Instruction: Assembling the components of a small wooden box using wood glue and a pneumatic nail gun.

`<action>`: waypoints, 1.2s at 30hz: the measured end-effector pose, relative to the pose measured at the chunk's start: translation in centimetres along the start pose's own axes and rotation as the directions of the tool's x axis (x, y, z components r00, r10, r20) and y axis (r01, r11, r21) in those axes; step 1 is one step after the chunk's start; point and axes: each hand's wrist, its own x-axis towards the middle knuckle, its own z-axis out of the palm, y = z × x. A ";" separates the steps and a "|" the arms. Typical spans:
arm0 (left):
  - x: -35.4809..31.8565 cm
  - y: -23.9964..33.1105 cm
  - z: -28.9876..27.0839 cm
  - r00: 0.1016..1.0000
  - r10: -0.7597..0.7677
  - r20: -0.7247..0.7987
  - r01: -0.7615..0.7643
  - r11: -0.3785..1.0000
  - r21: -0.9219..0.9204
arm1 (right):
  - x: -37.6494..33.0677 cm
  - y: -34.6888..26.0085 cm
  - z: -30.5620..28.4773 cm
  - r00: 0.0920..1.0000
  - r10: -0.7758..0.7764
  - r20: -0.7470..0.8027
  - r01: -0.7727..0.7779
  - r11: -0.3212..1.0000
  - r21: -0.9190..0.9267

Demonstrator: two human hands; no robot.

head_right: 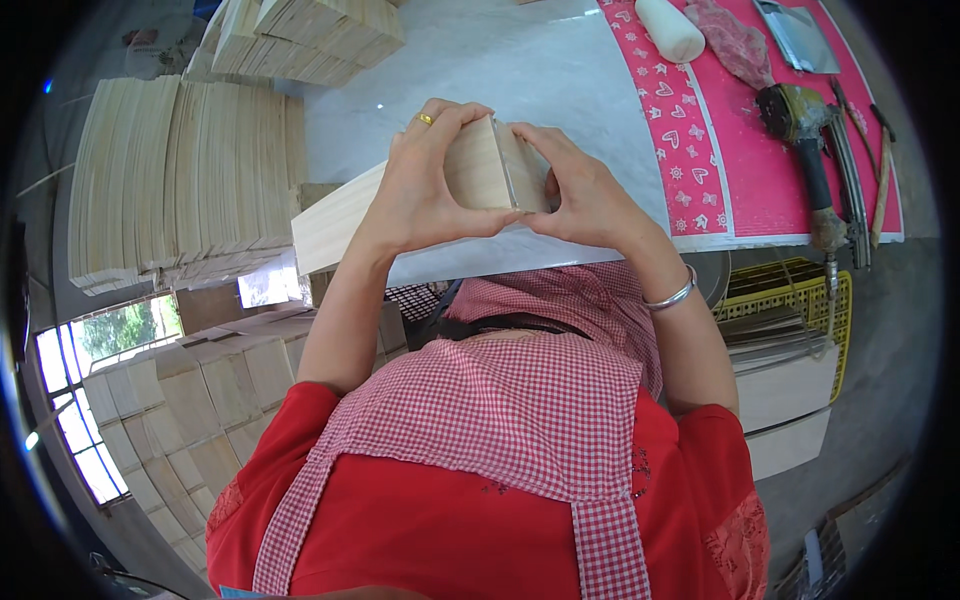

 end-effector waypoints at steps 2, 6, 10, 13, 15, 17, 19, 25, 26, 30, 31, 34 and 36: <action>0.0 0.0 0.0 1.000 0.000 -0.001 0.000 1.000 -0.003 | 0.0 -0.1 0.0 1.000 0.022 0.004 -0.022 1.000 0.000; 0.0 0.1 -0.1 1.000 -0.017 0.024 0.017 1.000 -0.006 | 0.0 -0.2 0.0 1.000 0.014 -0.001 -0.014 1.000 0.000; 0.0 0.1 0.0 0.999 -0.022 0.028 0.022 1.000 -0.003 | -0.1 -0.1 0.0 1.000 0.013 -0.001 -0.013 1.000 0.006; 0.0 0.1 0.0 0.999 -0.025 0.033 0.025 1.000 -0.003 | 0.0 0.2 0.2 1.000 -0.017 -0.012 0.017 1.000 0.015; -0.1 0.2 0.0 0.999 -0.023 0.026 0.023 1.000 0.004 | 0.0 0.3 0.3 0.999 -0.029 -0.021 0.029 0.999 0.019; -0.1 0.2 0.1 1.000 -0.020 0.023 0.019 1.000 0.015 | 0.0 0.3 0.4 0.999 -0.031 -0.018 0.031 0.999 0.021; -0.1 0.1 0.2 0.999 -0.024 0.021 0.024 1.000 0.013 | 0.0 0.2 0.4 0.999 -0.032 -0.017 0.032 0.999 0.021; -0.1 -0.3 0.5 1.000 -0.015 0.016 0.014 1.000 0.025 | -0.7 -1.2 1.5 0.973 -0.167 -0.162 0.154 0.984 -0.091; -0.1 -0.3 0.5 1.000 -0.017 0.011 0.017 1.000 0.020 | -1.1 -1.7 1.8 0.944 -0.248 -0.218 0.219 0.965 -0.146; -0.1 -0.4 0.7 1.000 -0.001 -0.012 0.002 1.000 0.014 | -3.9 -4.0 3.3 0.960 -0.132 -0.246 0.137 0.991 0.004; -0.1 -0.4 0.6 1.000 -0.009 -0.005 0.009 1.000 0.015 | -4.5 -4.4 3.3 0.960 -0.139 -0.242 0.145 0.989 0.005; -0.2 -0.4 0.6 1.000 -0.025 0.007 0.025 1.000 0.018 | -6.1 -5.2 3.0 0.978 -0.095 -0.188 0.102 0.994 0.027; -0.2 -0.5 0.6 1.000 -0.012 -0.006 0.012 1.000 0.004 | -6.5 -5.2 2.7 0.975 -0.104 -0.195 0.113 0.993 0.035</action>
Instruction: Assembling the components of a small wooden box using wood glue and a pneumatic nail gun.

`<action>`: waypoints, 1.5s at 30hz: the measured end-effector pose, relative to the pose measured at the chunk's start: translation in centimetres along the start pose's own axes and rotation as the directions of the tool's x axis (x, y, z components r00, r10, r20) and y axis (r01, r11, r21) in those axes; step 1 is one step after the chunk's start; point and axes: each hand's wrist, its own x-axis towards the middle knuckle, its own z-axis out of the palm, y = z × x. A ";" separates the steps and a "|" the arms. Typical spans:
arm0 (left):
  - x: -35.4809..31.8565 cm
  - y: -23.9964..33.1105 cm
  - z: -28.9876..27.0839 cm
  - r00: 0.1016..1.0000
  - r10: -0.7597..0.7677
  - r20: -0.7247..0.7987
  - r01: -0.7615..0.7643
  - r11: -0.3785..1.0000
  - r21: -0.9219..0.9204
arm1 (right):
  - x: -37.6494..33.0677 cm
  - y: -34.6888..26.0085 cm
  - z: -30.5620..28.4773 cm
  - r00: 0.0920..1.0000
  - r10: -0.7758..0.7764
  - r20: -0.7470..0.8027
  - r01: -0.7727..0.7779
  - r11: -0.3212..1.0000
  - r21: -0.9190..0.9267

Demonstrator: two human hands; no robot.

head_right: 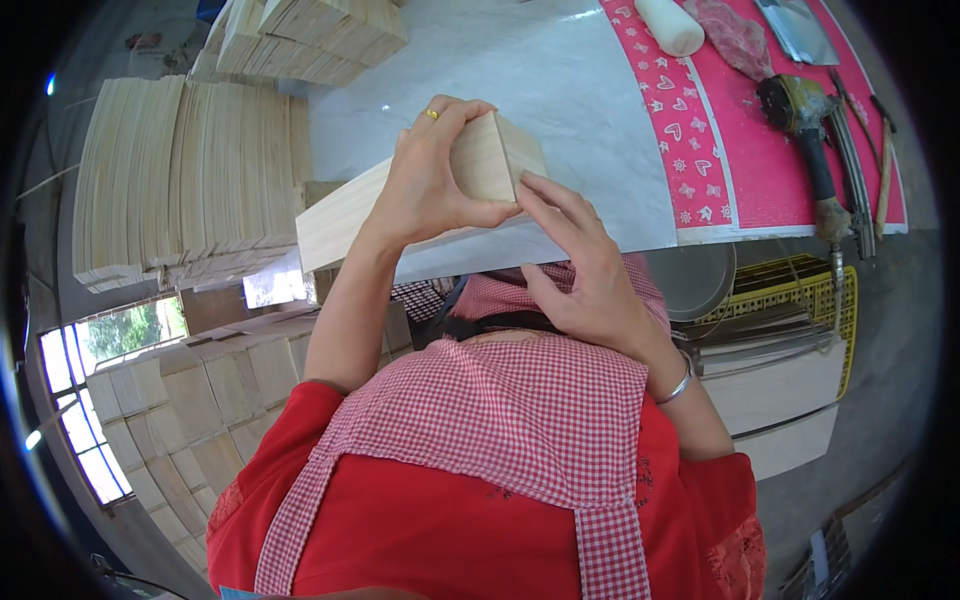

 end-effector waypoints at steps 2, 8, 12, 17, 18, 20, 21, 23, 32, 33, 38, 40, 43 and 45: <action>0.1 0.0 0.1 1.000 0.011 -0.009 -0.011 1.000 -0.006 | -0.2 0.2 -0.1 1.000 0.007 -0.026 -0.006 1.000 0.018; 0.1 -0.1 0.2 1.000 0.013 -0.008 -0.013 1.000 0.000 | 0.7 2.1 3.1 0.939 -0.135 -0.317 0.097 0.986 -0.135; 0.2 -0.1 0.2 1.000 0.014 -0.010 -0.014 1.000 0.001 | 1.7 3.3 3.9 0.843 -0.284 -0.456 0.188 0.951 -0.245; 0.2 0.2 0.0 1.000 -0.013 0.021 0.013 1.000 -0.019 | 1.8 3.6 3.8 0.795 -0.401 -0.455 0.234 0.895 -0.380; 0.2 0.2 0.0 1.000 -0.015 0.023 0.015 1.000 -0.015 | 1.8 3.6 3.8 0.798 -0.394 -0.455 0.225 0.896 -0.382; 0.2 0.3 0.0 1.000 -0.016 0.022 0.017 1.000 -0.015 | 1.7 3.6 3.7 0.796 -0.409 -0.446 0.239 0.890 -0.389; 0.2 0.4 0.0 1.000 -0.009 0.021 0.009 1.000 -0.015 | 1.7 3.6 3.7 0.800 -0.408 -0.440 0.240 0.890 -0.389; 0.2 0.4 -0.1 1.000 -0.015 0.023 0.015 1.000 -0.006 | 1.8 3.5 3.6 0.803 -0.408 -0.435 0.241 0.889 -0.389; 0.3 0.5 -0.1 1.000 -0.016 0.014 0.016 1.000 -0.005 | 4.3 2.1 1.9 0.951 -0.144 -0.274 0.138 0.990 -0.040; 0.2 0.5 -0.1 1.000 -0.016 0.008 0.016 1.000 -0.005 | 4.2 1.9 1.9 0.961 -0.157 -0.230 0.150 0.988 -0.047; 0.1 0.3 0.0 1.000 -0.018 0.010 0.018 1.000 0.001 | 1.2 0.0 1.0 0.985 -0.106 -0.137 0.100 0.994 -0.047; 0.2 0.3 -0.1 1.000 -0.020 0.012 0.019 1.000 0.009 | -0.2 -0.8 0.8 0.993 -0.050 -0.110 0.052 0.999 0.016; 0.3 0.4 -0.1 1.000 -0.004 -0.011 0.004 1.000 0.010 | -1.4 -0.6 -1.0 0.994 0.062 -0.090 -0.057 0.997 0.054; 0.4 0.4 0.0 1.000 0.001 -0.003 -0.001 1.000 0.015 | -1.7 0.2 -2.6 0.983 0.048 -0.176 -0.060 0.996 -0.065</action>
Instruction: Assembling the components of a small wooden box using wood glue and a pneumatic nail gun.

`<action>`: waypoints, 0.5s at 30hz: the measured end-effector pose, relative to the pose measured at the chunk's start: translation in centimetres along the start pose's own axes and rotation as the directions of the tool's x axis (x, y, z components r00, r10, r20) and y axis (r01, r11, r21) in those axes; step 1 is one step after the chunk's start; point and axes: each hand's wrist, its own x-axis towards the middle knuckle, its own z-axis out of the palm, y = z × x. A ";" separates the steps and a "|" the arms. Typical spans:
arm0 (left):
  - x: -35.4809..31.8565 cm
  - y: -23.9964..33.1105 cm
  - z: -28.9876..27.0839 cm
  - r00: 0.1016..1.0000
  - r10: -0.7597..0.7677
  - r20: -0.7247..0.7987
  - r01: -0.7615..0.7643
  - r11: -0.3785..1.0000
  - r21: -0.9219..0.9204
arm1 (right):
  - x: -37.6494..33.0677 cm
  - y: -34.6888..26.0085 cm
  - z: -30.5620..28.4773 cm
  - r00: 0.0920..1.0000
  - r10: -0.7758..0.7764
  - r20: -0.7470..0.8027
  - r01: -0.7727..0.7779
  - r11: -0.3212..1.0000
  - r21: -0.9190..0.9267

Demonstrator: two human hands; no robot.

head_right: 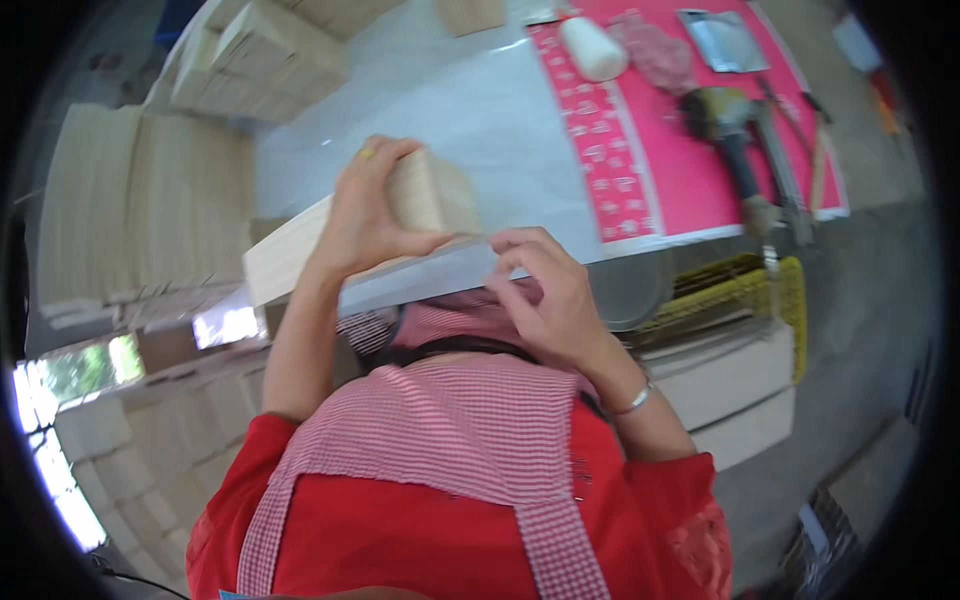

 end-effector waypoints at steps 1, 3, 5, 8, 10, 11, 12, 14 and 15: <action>0.0 0.0 0.0 1.000 -0.002 0.014 0.002 1.000 -0.003 | 0.0 0.5 -1.4 0.998 -0.009 -0.064 0.005 0.998 -0.058; 0.0 0.2 -0.1 1.000 0.016 -0.012 -0.016 1.000 -0.024 | 0.8 1.7 -5.8 0.975 0.087 -0.203 -0.135 0.962 -0.238; -0.2 0.4 -0.3 0.999 0.026 -0.037 -0.027 0.999 -0.027 | 2.3 2.9 -11.1 0.879 0.236 -0.413 -0.398 0.842 -0.365; 0.0 0.7 -0.4 0.994 0.069 -0.081 -0.073 0.996 -0.043 | 4.6 4.7 -17.5 0.888 0.054 -0.456 -0.377 0.652 -0.658; 0.0 0.9 -0.4 0.999 -0.040 0.004 0.040 0.999 -0.020 | 4.6 6.0 -19.6 0.926 -0.177 -0.334 -0.248 0.382 -0.890; 0.0 1.0 -0.4 0.999 0.007 -0.041 -0.009 0.999 -0.043 | 4.3 6.8 -19.4 0.915 -0.240 -0.325 -0.257 0.277 -0.926; 0.0 1.1 -0.4 1.000 -0.014 -0.026 0.013 0.999 -0.038 | 4.3 7.3 -19.6 0.945 -0.129 -0.299 -0.260 0.253 -0.932; -0.2 1.2 -0.5 0.998 -0.055 0.009 0.056 0.998 -0.022 | 4.6 8.1 -19.9 0.960 -0.039 -0.278 -0.264 0.215 -0.940; -0.4 1.2 -0.6 0.997 -0.074 0.002 0.074 0.997 -0.023 | 4.9 8.3 -20.1 0.940 0.050 -0.338 -0.339 0.254 -0.906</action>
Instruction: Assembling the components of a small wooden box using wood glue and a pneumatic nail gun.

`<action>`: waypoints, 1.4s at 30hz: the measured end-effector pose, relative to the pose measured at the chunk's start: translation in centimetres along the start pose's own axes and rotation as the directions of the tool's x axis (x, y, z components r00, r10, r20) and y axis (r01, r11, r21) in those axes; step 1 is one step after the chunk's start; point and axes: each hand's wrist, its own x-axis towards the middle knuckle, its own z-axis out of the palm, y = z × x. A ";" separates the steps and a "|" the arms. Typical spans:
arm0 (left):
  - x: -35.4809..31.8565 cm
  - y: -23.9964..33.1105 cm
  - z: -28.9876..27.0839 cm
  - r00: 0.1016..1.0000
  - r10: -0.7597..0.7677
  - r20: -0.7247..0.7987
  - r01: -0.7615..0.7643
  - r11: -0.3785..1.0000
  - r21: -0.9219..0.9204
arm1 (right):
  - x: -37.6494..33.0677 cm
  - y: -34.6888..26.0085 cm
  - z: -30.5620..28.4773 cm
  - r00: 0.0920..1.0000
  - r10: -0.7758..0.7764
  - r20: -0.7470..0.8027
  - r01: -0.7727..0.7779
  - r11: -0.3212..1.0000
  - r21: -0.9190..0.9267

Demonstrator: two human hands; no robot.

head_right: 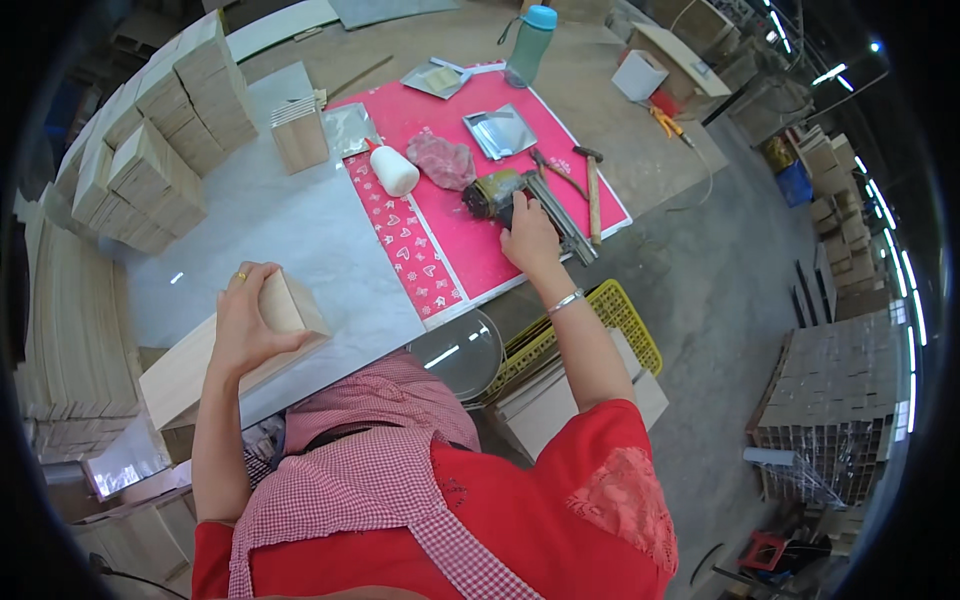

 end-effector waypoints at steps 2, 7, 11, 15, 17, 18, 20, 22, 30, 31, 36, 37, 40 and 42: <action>-0.2 -0.1 -0.1 1.000 0.013 -0.016 -0.013 1.000 -0.002 | 0.6 0.0 0.3 0.980 0.155 0.127 -0.164 0.984 0.063; -0.3 -0.2 0.0 0.999 0.026 -0.019 -0.026 0.999 -0.019 | 2.6 -0.4 -0.9 0.936 0.246 0.254 -0.267 0.962 0.052; -0.3 -0.7 0.2 0.999 0.039 -0.030 -0.040 0.999 -0.021 | 3.8 -2.9 -4.3 0.924 0.191 0.332 -0.210 0.978 0.021; -0.4 -2.0 1.0 0.994 0.090 -0.069 -0.089 0.996 0.012 | 2.2 -7.0 -10.3 0.910 -0.102 0.402 -0.006 0.966 0.259; -0.7 -2.5 1.4 0.991 0.100 -0.087 -0.100 0.995 0.008 | 0.3 -10.4 -12.7 0.887 -0.262 0.380 0.159 0.947 0.279; -0.8 -2.8 1.4 0.985 0.130 -0.114 -0.129 0.992 0.017 | -0.1 -12.2 -13.9 0.856 -0.345 0.384 0.219 0.917 0.335; -0.9 -2.9 1.5 0.988 0.115 -0.106 -0.116 0.993 -0.004 | -0.4 -15.5 -15.6 0.818 -0.355 0.452 0.219 0.919 0.327; -1.1 -3.0 1.4 0.995 0.074 -0.073 -0.073 0.997 0.016 | -1.2 -17.9 -16.7 0.778 -0.460 0.428 0.277 0.863 0.423; -1.3 -2.5 1.2 0.994 0.094 -0.057 -0.094 0.996 0.011 | -1.7 -20.3 -18.0 0.709 -0.544 0.448 0.367 0.828 0.424; -1.3 -2.6 1.2 0.994 0.097 -0.057 -0.097 0.995 0.015 | -1.7 -20.2 -17.7 0.713 -0.550 0.433 0.398 0.828 0.396; -1.3 -2.6 1.2 0.993 0.098 -0.064 -0.097 0.995 0.027 | -1.5 -20.1 -17.5 0.740 -0.534 0.409 0.427 0.842 0.329; -1.3 -2.5 1.1 0.993 0.098 -0.062 -0.097 0.995 0.025 | -1.5 -20.3 -17.7 0.719 -0.570 0.398 0.450 0.818 0.358; -1.2 -2.5 1.2 0.994 0.090 -0.058 -0.089 0.996 0.018 | -1.4 -21.3 -18.1 0.666 -0.597 0.448 0.424 0.797 0.430; -1.3 -2.6 1.3 0.994 0.088 -0.060 -0.087 0.996 0.016 | -1.5 -22.0 -18.3 0.657 -0.605 0.449 0.428 0.790 0.438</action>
